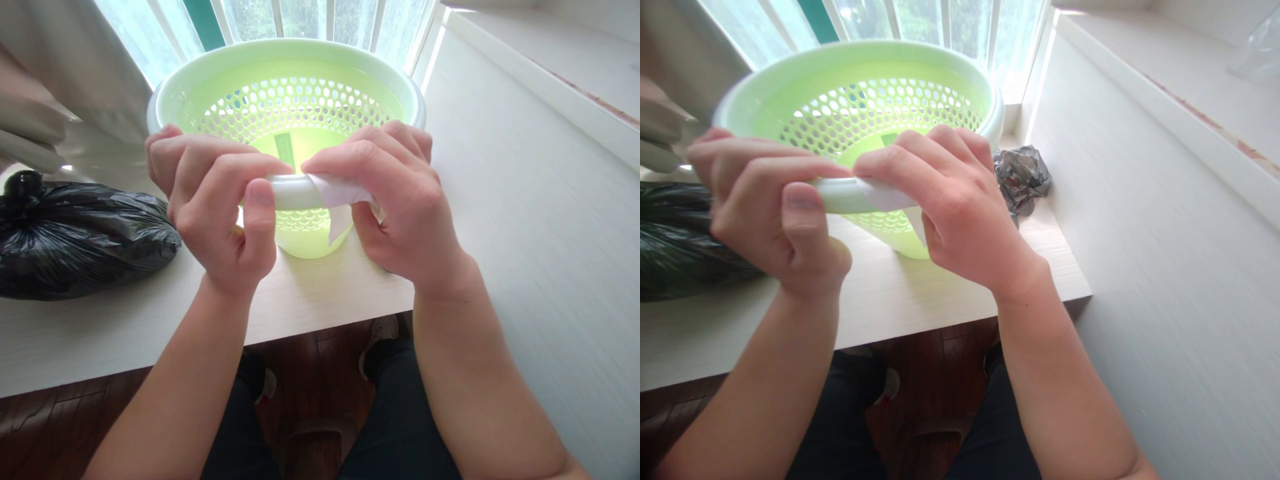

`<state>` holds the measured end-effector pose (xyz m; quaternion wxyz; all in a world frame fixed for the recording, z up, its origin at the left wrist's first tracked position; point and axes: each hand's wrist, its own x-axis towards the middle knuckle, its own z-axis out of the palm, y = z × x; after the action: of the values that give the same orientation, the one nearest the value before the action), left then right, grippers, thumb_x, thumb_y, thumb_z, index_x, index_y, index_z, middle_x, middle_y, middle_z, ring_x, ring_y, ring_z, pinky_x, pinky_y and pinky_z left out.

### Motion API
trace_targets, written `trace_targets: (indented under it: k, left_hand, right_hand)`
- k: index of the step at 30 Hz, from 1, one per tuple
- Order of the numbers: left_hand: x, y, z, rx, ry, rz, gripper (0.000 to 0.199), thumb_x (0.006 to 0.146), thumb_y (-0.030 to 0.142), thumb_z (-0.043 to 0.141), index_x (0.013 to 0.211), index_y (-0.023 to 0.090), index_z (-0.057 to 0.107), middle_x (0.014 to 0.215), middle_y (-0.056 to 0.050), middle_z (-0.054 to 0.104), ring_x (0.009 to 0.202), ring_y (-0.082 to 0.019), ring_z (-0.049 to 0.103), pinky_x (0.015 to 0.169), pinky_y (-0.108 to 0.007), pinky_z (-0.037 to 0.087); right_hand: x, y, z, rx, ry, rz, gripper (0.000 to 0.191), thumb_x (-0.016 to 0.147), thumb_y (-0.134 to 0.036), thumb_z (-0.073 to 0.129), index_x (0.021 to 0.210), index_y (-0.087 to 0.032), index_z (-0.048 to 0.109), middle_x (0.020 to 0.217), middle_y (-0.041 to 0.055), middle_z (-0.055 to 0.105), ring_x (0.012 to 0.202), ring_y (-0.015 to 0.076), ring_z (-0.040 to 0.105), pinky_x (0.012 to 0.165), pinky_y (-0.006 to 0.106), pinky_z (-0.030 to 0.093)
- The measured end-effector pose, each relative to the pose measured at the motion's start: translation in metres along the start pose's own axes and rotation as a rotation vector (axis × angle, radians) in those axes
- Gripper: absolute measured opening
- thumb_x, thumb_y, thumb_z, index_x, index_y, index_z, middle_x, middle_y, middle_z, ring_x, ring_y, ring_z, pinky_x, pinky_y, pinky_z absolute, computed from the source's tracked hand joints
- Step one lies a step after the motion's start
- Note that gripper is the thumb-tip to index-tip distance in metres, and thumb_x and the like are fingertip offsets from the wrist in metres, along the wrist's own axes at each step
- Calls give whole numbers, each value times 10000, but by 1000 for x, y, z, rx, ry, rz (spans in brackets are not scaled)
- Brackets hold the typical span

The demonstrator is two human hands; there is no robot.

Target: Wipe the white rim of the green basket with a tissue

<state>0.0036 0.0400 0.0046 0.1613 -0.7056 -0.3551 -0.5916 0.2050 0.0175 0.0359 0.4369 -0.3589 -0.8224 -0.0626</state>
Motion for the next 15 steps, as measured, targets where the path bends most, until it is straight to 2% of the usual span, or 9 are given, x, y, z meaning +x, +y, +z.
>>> trace_targets:
  k: [4, 15]
  left_hand:
    - [0, 1, -1, 11, -22, -5, 357, 1035, 416, 432, 946, 273, 747, 897, -15, 674, 1027, -229, 638, 1145, -639, 406]
    - [1, -4, 0, 13, -23, 63, 348, 1028, 349, 406, 953, 228, 723, 875, 6, 615, 1079, -191, 653, 1110, -584, 413]
  right_hand:
    - [0, -3, 0, -13, 0, 11, 434, 919, -41, 439, 1158, -327, 662, 1053, -66, 745, 998, 147, 645, 1002, 375, 451]
    - [-1, -10, 4, -42, 44, 50, 409, 953, -39, 458, 1146, -322, 680, 1014, -54, 729, 1011, 133, 636, 1009, 348, 458]
